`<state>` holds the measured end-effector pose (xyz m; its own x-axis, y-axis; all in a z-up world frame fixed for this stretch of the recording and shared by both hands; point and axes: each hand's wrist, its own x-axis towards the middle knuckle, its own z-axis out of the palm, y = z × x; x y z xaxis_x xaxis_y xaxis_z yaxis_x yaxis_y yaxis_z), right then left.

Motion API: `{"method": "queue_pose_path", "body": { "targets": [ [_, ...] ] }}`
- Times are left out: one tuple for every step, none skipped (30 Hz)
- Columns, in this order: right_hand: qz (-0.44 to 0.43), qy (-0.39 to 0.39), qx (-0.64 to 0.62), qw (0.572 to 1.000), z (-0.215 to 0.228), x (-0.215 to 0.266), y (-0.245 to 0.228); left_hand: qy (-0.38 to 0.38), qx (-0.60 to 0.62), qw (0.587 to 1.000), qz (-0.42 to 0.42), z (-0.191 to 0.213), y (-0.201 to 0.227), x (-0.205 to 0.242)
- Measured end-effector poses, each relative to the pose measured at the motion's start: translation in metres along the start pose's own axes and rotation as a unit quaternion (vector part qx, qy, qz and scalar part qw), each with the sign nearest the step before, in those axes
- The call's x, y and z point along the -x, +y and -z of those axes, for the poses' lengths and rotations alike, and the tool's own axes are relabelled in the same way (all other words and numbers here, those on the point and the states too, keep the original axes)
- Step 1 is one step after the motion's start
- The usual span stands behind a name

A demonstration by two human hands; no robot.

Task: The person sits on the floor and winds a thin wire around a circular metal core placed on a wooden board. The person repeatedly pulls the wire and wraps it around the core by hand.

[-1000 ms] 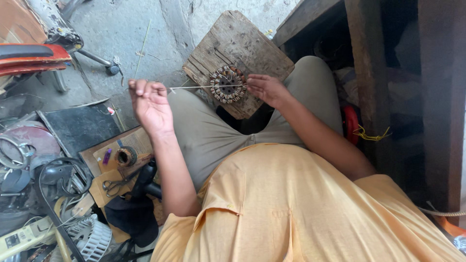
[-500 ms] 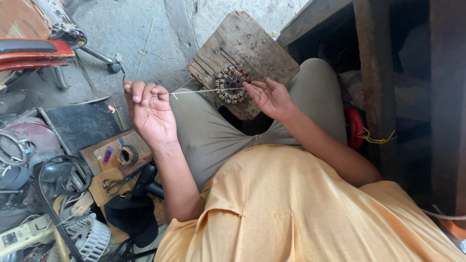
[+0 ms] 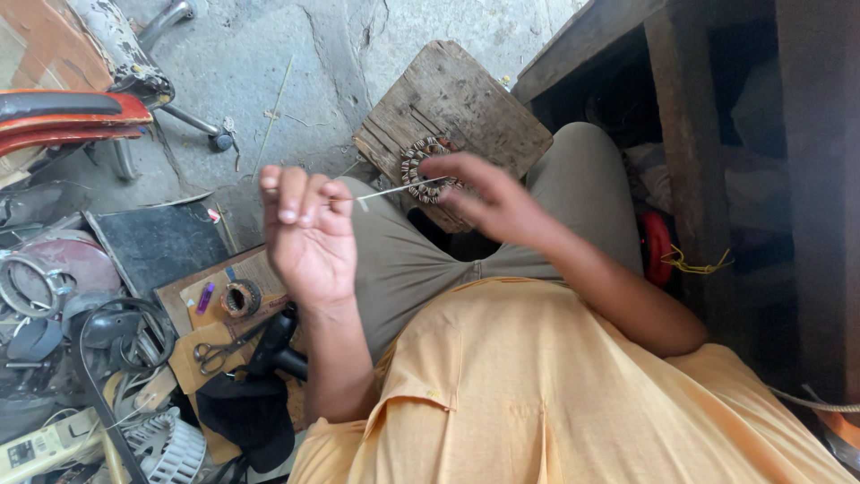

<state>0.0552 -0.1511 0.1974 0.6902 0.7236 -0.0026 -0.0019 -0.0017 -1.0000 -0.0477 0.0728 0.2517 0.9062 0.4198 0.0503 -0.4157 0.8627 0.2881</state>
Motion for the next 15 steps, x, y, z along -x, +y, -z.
{"method": "queue_pose_path", "body": {
  "targets": [
    [0.077,-0.058,0.138,0.986,-0.01,-0.001,-0.018,-0.009,-0.022,1.0,0.008,-0.006,-0.006,0.001],
    [0.079,-0.059,0.144,0.985,-0.02,-0.004,-0.033,-0.016,-0.044,0.999,0.018,-0.011,-0.013,0.002],
    [0.081,-0.061,0.15,0.983,-0.029,-0.007,-0.045,-0.024,-0.066,0.997,0.028,-0.017,-0.019,0.003],
    [0.085,-0.064,0.158,0.982,-0.032,-0.01,-0.055,-0.03,-0.099,0.994,0.027,-0.022,-0.025,0.004],
    [0.094,-0.039,0.169,0.98,-0.03,-0.013,-0.063,-0.036,-0.133,0.99,0.026,-0.026,-0.03,0.005],
    [0.104,-0.015,0.179,0.978,-0.024,-0.015,-0.069,-0.041,-0.166,0.985,0.024,-0.03,-0.035,0.006],
    [0.113,0.01,0.189,0.975,-0.019,-0.016,-0.072,-0.049,-0.186,0.981,0.028,-0.032,-0.041,0.006],
    [0.096,0.039,0.192,0.976,-0.015,-0.016,-0.073,-0.056,-0.205,0.976,0.033,-0.033,-0.046,0.007],
    [0.079,0.068,0.195,0.975,-0.011,-0.014,-0.073,-0.063,-0.225,0.972,0.039,-0.032,-0.05,0.007],
    [0.062,0.099,0.2,0.973,-0.006,-0.012,-0.071,-0.05,-0.222,0.973,0.045,-0.029,-0.053,0.005],
    [0.073,0.126,0.181,0.973,-0.002,-0.009,-0.068,-0.037,-0.22,0.973,0.052,-0.024,-0.058,0.001],
    [0.082,0.153,0.162,0.971,0.001,-0.006,-0.064,-0.024,-0.216,0.974,0.06,-0.018,-0.063,-0.003],
    [0.091,0.181,0.144,0.969,0.005,-0.002,-0.06,-0.012,-0.198,0.978,0.072,-0.011,-0.067,-0.006],
    [0.089,0.185,0.14,0.969,0.009,0.001,-0.055,0.002,-0.181,0.98,0.083,-0.002,-0.071,-0.008],
    [0.087,0.19,0.136,0.968,0.012,0.004,-0.05,0.016,-0.165,0.982,0.094,0.007,-0.075,-0.01]
  ]
}}
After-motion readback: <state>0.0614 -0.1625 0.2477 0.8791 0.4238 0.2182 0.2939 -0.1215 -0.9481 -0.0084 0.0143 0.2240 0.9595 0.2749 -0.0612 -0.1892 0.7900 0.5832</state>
